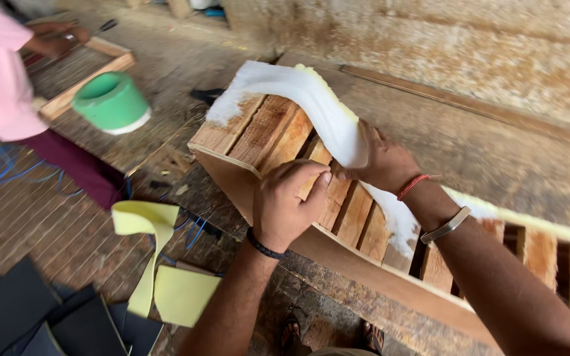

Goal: The person aligns a curved yellow foam pad with a white wadding layer on a slatted wooden frame, presses it into place, and tucks the wadding between the slats. They then use a long saw to trim excess foam and wadding from the frame edges and reposition the frame on the workbench.

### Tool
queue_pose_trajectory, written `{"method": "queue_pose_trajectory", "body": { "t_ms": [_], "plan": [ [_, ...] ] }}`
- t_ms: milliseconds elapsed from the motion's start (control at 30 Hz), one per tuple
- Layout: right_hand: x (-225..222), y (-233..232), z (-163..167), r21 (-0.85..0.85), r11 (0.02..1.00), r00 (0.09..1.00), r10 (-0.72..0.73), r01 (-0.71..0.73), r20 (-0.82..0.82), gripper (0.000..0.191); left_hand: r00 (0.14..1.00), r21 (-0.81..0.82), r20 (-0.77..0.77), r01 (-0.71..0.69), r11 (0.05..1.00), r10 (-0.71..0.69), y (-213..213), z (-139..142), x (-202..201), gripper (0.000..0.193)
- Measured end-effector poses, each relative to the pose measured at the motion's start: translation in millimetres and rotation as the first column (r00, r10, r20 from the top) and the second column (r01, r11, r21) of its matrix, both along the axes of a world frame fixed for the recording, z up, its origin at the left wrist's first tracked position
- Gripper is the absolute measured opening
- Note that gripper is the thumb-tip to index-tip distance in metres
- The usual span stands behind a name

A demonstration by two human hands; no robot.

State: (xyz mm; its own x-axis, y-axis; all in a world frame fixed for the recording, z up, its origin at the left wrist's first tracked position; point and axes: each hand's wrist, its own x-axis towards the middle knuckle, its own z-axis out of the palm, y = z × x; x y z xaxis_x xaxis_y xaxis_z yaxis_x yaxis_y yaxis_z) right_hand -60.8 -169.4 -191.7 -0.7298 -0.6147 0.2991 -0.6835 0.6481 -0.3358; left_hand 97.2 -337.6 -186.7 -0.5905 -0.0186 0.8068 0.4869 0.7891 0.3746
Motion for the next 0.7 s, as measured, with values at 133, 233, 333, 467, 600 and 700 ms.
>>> {"method": "queue_pose_trajectory", "body": {
  "t_ms": [133, 233, 333, 467, 600, 700],
  "plan": [
    [-32, -5, 2, 0.289, 0.957, 0.963, -0.040, -0.040, 0.265, 0.110, 0.976, -0.140, 0.042, -0.204, 0.969, 0.212, -8, -2, -32, 0.007],
    [-63, -1, -12, 0.217, 0.961, 0.942, 0.093, -0.169, 0.323, 0.084, 0.913, -0.284, 0.029, -0.384, 0.879, 0.408, -9, -17, -43, 0.011],
    [-103, 3, -29, 0.084, 0.953, 0.888, 0.235, -0.290, 0.395, 0.073, 0.879, -0.401, -0.169, -0.474, 0.784, 0.445, -16, -28, -52, 0.012],
    [-136, 1, -31, -0.041, 0.924, 0.786, 0.346, -0.379, 0.512, 0.078, 0.871, -0.391, -0.192, -0.491, 0.779, 0.453, -20, -37, -58, 0.011],
    [-116, -2, -14, -0.059, 0.948, 0.748, 0.285, -0.313, 0.600, 0.082, 0.834, -0.391, -0.222, -0.551, 0.738, 0.505, -17, -40, -61, 0.011],
    [-78, -8, -5, 0.232, 0.961, 0.874, 0.022, -0.153, 0.485, 0.081, 0.791, -0.368, -0.182, -0.605, 0.706, 0.584, -12, -41, -62, 0.012]
  ]
}}
